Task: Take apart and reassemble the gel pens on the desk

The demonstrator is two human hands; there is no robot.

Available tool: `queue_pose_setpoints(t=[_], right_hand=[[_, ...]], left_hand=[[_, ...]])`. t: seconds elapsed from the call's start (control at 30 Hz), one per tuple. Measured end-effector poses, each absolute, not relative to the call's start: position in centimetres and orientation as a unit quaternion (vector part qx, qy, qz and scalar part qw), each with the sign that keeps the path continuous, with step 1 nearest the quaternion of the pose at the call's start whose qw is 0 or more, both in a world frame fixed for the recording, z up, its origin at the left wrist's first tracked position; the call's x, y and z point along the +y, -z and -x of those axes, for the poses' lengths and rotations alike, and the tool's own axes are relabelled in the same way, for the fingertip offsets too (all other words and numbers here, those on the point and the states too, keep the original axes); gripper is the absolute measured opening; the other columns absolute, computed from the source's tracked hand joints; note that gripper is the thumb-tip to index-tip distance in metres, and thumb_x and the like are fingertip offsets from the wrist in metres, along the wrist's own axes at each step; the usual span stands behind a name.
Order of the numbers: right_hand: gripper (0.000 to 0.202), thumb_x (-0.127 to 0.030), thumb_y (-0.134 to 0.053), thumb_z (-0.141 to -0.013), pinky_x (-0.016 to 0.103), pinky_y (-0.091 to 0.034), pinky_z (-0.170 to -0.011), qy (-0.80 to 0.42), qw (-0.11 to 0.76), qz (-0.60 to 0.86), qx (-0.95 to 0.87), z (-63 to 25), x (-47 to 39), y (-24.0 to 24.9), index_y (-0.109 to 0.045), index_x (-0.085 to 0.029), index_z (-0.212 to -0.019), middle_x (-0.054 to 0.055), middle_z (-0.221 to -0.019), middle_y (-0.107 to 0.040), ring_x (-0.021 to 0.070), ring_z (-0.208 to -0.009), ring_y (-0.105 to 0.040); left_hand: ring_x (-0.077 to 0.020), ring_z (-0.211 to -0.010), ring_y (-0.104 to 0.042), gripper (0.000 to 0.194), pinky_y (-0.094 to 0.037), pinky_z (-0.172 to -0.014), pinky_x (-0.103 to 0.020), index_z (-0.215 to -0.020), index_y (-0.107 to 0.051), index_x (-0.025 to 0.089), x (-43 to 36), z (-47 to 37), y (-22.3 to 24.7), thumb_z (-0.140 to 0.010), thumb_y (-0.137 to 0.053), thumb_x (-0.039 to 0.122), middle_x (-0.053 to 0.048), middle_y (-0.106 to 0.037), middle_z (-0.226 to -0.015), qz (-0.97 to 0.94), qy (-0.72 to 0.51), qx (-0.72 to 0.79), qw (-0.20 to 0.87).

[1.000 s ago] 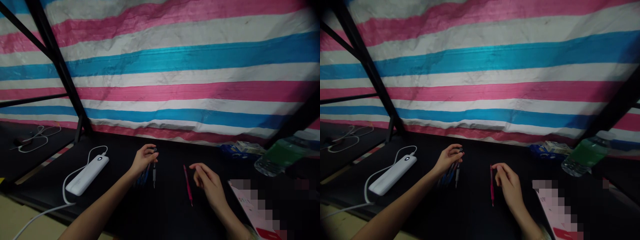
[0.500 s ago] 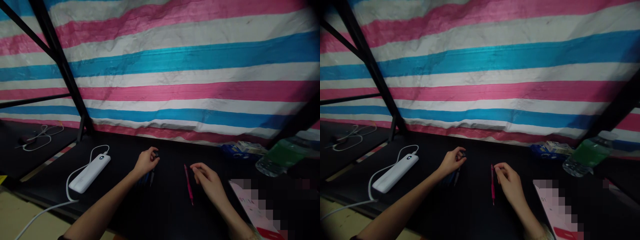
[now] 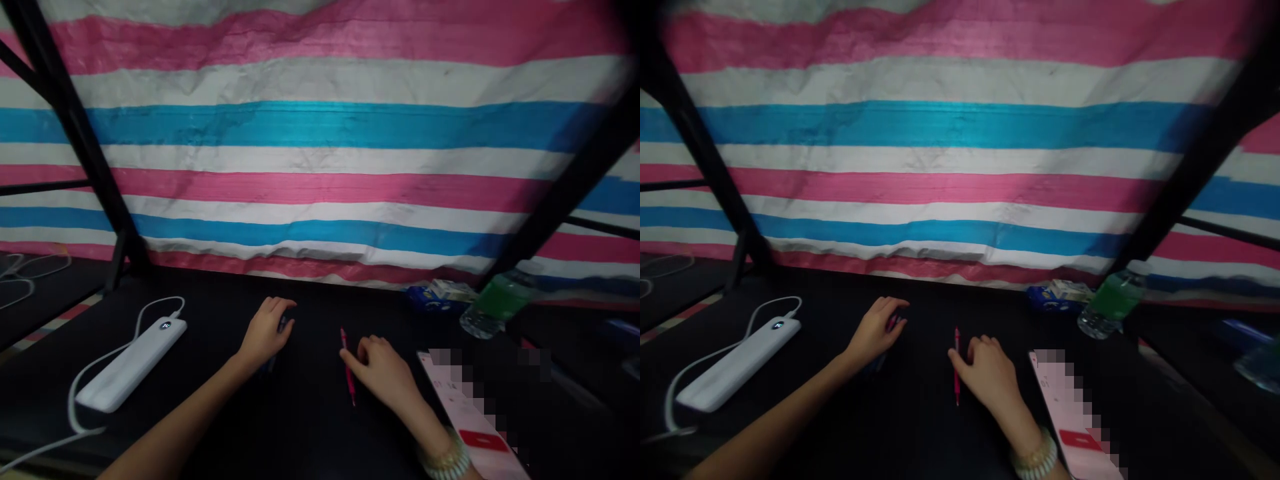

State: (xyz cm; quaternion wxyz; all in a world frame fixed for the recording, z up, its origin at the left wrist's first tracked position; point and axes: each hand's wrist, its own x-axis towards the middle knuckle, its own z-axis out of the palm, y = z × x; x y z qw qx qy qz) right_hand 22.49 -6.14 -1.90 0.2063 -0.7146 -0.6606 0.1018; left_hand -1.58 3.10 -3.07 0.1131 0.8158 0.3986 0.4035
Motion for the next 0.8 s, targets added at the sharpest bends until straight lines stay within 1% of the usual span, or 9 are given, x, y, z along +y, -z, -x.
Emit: queue_pose_setpoints(t=[0.1,0.2,0.27,0.33,0.37,0.43,0.53,0.67,0.8], right_hand=[[0.032,-0.041,-0.067,-0.076,0.037,-0.042,-0.074,-0.081,0.177,0.691,-0.696,-22.3,-6.4,2.3,-0.052,-0.020,-0.058,0.008,-0.077,-0.058,0.0266,-0.083,-0.057],[0.015,-0.022,-0.063,-0.080,0.036,-0.042,-0.086,-0.091,0.205,0.640,-0.735,-22.1,-6.6,2.6,-0.056,-0.019,-0.067,0.005,-0.084,-0.058,0.0211,-0.083,-0.058],[0.008,-0.018,-0.056,-0.085,0.033,-0.043,-0.083,-0.092,0.238,0.608,-0.752,-21.9,-6.7,2.3,-0.058,-0.019,-0.078,0.005,-0.089,-0.058,0.0198,-0.084,-0.059],[0.005,-0.018,-0.051,-0.090,0.030,-0.044,-0.074,-0.106,0.258,0.581,-0.764,-21.6,-6.9,2.0,-0.055,-0.020,-0.088,0.005,-0.090,-0.060,0.0196,-0.083,-0.059],[0.006,-0.019,-0.048,-0.093,0.029,-0.044,-0.071,-0.121,0.262,0.569,-0.770,-21.4,-7.0,1.8,-0.053,-0.021,-0.091,0.004,-0.089,-0.061,0.0191,-0.080,-0.060],[0.006,-0.020,-0.045,-0.096,0.027,-0.043,-0.068,-0.157,0.258,0.549,-0.780,-21.3,-7.1,1.5,-0.051,-0.022,-0.097,0.002,-0.085,-0.064,0.0180,-0.076,-0.062],[0.012,-0.019,-0.043,-0.098,0.026,-0.042,-0.067,-0.176,0.239,0.534,-0.792,-21.3,-7.1,1.6,-0.050,-0.023,-0.106,0.002,-0.090,-0.067,0.0183,-0.079,-0.065],[0.019,-0.011,-0.038,-0.096,0.025,-0.039,-0.063,-0.137,0.200,0.538,-0.808,-21.4,-7.0,2.1,-0.052,-0.021,-0.089,0.003,-0.084,-0.068,0.0171,-0.074,-0.064],[0.021,-0.004,-0.041,-0.091,0.026,-0.036,-0.062,-0.081,0.181,0.547,-0.813,-21.1,-7.0,2.3,-0.051,-0.020,-0.083,0.001,-0.080,-0.067,0.0168,-0.074,-0.062]], left_hand=[[-0.0260,-0.096,-0.055,0.030,-0.044,-0.085,-0.039,-0.110,-0.062,0.024,2.0,1.0,2.9,-0.083,-0.057,0.014,-0.007,-0.065,-0.102,-0.829,-0.421,0.352,0.104],[-0.0255,-0.104,-0.054,0.034,-0.045,-0.089,-0.039,-0.121,-0.057,0.023,0.8,0.5,2.8,-0.087,-0.056,0.017,-0.009,-0.063,-0.111,-0.860,-0.403,0.304,0.081],[-0.0261,-0.113,-0.052,0.039,-0.042,-0.094,-0.042,-0.128,-0.052,0.023,0.0,0.1,2.8,-0.089,-0.055,0.018,-0.010,-0.059,-0.123,-0.885,-0.376,0.271,0.041],[-0.0266,-0.118,-0.049,0.041,-0.037,-0.100,-0.046,-0.132,-0.049,0.023,-0.5,-0.2,2.8,-0.091,-0.055,0.022,-0.010,-0.057,-0.129,-0.908,-0.342,0.241,-0.011],[-0.0256,-0.115,-0.052,0.039,-0.036,-0.101,-0.046,-0.131,-0.049,0.022,-0.7,-0.4,2.8,-0.092,-0.055,0.022,-0.009,-0.059,-0.126,-0.917,-0.326,0.228,-0.035],[-0.0212,-0.098,-0.059,0.029,-0.038,-0.096,-0.043,-0.123,-0.054,0.021,-0.9,-0.6,2.7,-0.095,-0.051,0.022,-0.005,-0.068,-0.106,-0.927,-0.305,0.206,-0.073],[-0.0176,-0.073,-0.059,0.017,-0.041,-0.076,-0.035,-0.106,-0.059,0.019,-0.9,-0.7,2.7,-0.096,-0.046,0.017,0.000,-0.066,-0.078,-0.929,-0.288,0.200,-0.121],[-0.0202,-0.068,-0.058,0.017,-0.037,-0.066,-0.035,-0.089,-0.058,0.017,-1.2,-0.6,2.6,-0.096,-0.043,0.016,-0.001,-0.064,-0.073,-0.928,-0.241,0.242,-0.145],[-0.0194,-0.058,-0.058,0.018,-0.035,-0.058,-0.032,-0.081,-0.054,0.018,-1.9,-0.8,2.5,-0.094,-0.041,0.016,-0.002,-0.065,-0.070,-0.936,-0.156,0.304,-0.083]])
